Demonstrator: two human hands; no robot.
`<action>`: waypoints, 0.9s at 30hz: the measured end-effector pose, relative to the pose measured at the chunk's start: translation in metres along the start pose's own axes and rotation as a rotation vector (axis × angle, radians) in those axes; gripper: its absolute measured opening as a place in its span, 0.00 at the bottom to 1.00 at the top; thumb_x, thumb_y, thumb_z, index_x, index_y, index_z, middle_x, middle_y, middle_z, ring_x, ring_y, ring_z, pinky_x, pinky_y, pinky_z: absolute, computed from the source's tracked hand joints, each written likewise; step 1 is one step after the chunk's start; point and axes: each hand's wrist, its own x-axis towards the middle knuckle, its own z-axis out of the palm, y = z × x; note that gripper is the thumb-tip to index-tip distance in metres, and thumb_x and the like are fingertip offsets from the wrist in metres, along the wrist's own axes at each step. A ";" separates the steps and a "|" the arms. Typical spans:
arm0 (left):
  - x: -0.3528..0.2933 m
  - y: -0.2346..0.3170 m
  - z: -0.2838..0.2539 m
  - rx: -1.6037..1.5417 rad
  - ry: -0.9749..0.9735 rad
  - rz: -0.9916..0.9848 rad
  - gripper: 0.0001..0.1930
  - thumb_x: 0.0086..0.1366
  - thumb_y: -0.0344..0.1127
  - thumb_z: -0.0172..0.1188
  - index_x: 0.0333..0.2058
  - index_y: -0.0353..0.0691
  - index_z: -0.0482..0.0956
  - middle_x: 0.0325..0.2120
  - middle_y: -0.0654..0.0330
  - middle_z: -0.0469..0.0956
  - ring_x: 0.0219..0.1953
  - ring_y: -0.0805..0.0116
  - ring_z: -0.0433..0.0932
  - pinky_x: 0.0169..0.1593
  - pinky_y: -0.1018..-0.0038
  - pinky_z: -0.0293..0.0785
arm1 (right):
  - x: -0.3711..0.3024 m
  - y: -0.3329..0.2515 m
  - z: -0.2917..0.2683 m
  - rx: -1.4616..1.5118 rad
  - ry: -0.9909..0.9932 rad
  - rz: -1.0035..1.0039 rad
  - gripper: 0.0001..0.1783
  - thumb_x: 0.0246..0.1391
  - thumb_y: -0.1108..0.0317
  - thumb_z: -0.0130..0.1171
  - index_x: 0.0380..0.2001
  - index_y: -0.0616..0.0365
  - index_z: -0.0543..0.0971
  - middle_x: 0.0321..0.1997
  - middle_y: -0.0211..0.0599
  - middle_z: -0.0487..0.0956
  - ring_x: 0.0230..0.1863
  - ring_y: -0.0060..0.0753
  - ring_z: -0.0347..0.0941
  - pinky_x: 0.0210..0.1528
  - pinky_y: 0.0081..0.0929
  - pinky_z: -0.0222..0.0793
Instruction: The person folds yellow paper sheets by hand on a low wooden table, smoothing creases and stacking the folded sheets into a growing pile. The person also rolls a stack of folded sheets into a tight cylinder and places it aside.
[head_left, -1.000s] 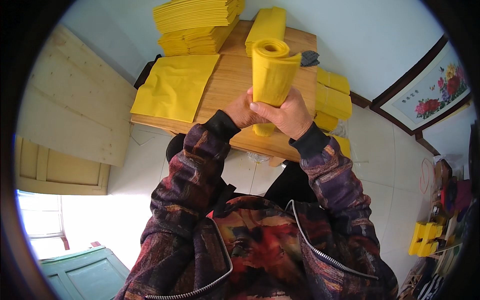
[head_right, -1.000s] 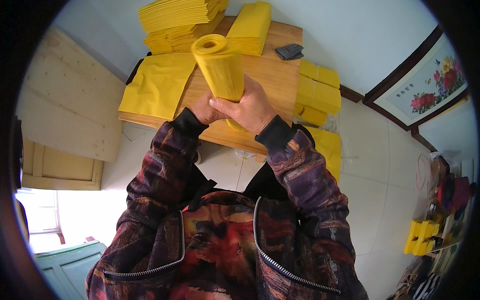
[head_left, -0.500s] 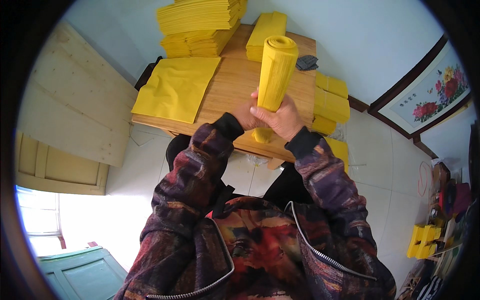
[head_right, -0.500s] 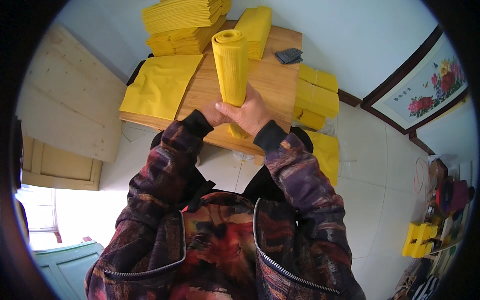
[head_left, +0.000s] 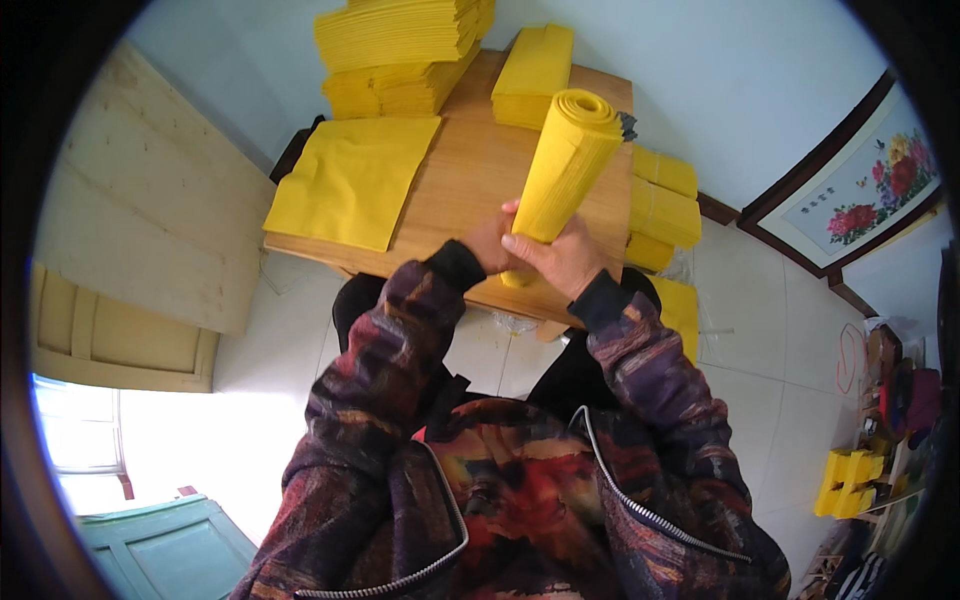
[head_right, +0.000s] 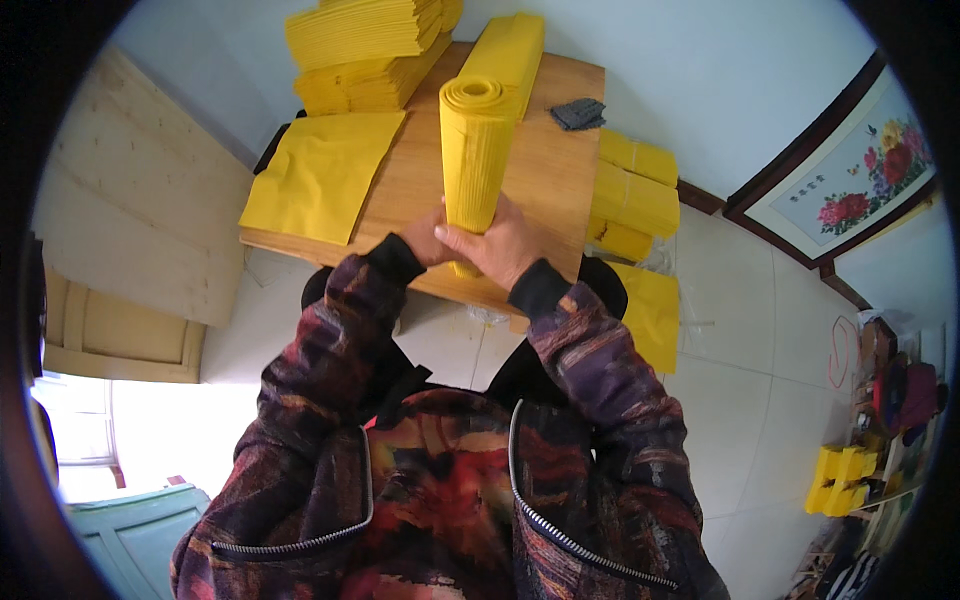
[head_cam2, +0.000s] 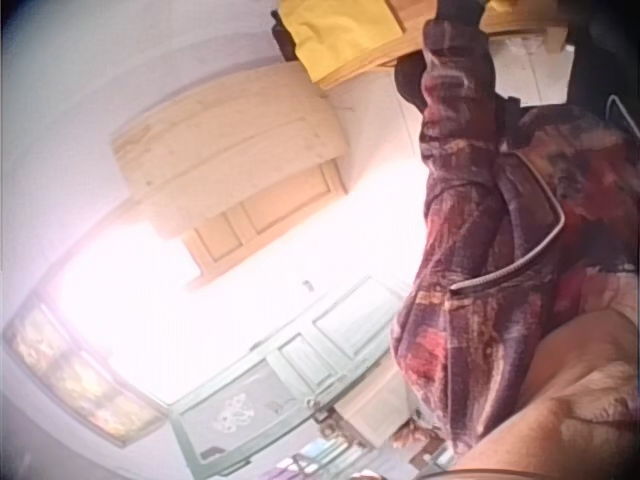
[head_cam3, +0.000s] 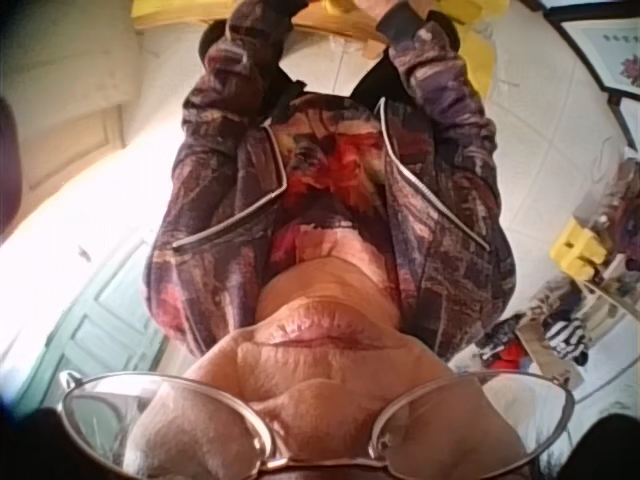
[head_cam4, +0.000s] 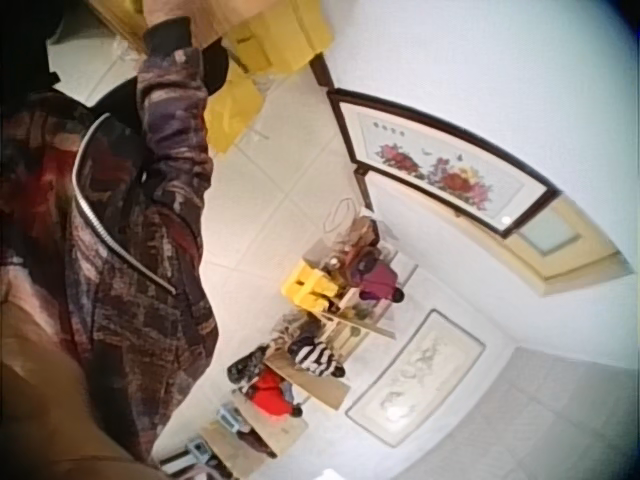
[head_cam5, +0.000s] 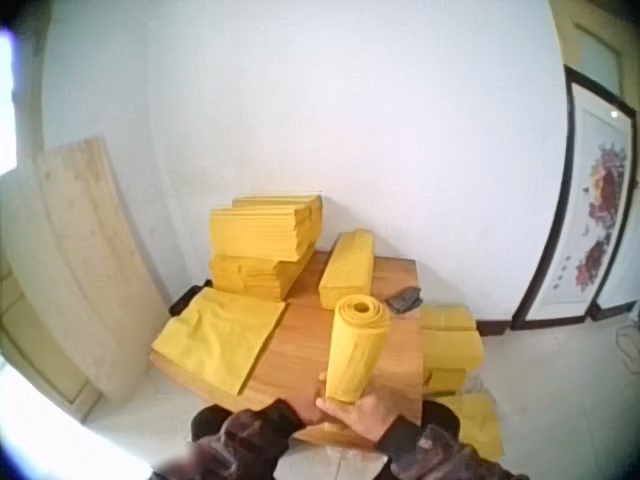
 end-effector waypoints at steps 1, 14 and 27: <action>-0.001 -0.006 0.002 0.001 -0.008 -0.001 0.34 0.49 0.31 0.74 0.54 0.38 0.70 0.48 0.57 0.76 0.50 0.63 0.74 0.55 0.67 0.72 | -0.001 0.003 0.001 0.061 -0.003 -0.035 0.18 0.48 0.65 0.69 0.42 0.59 0.78 0.39 0.36 0.81 0.42 0.32 0.77 0.46 0.30 0.73; -0.009 -0.010 0.005 -0.149 0.009 0.071 0.29 0.51 0.32 0.73 0.52 0.43 0.73 0.48 0.59 0.76 0.51 0.62 0.73 0.55 0.66 0.70 | -0.009 -0.005 0.003 0.092 -0.020 -0.043 0.19 0.51 0.62 0.68 0.45 0.58 0.78 0.44 0.35 0.80 0.46 0.34 0.76 0.51 0.30 0.70; -0.006 -0.011 0.005 -0.085 -0.017 0.128 0.31 0.50 0.34 0.75 0.53 0.41 0.72 0.49 0.57 0.75 0.50 0.61 0.74 0.53 0.66 0.73 | -0.009 -0.006 0.006 0.135 -0.015 -0.037 0.19 0.51 0.63 0.67 0.45 0.58 0.77 0.45 0.35 0.80 0.47 0.33 0.75 0.51 0.29 0.70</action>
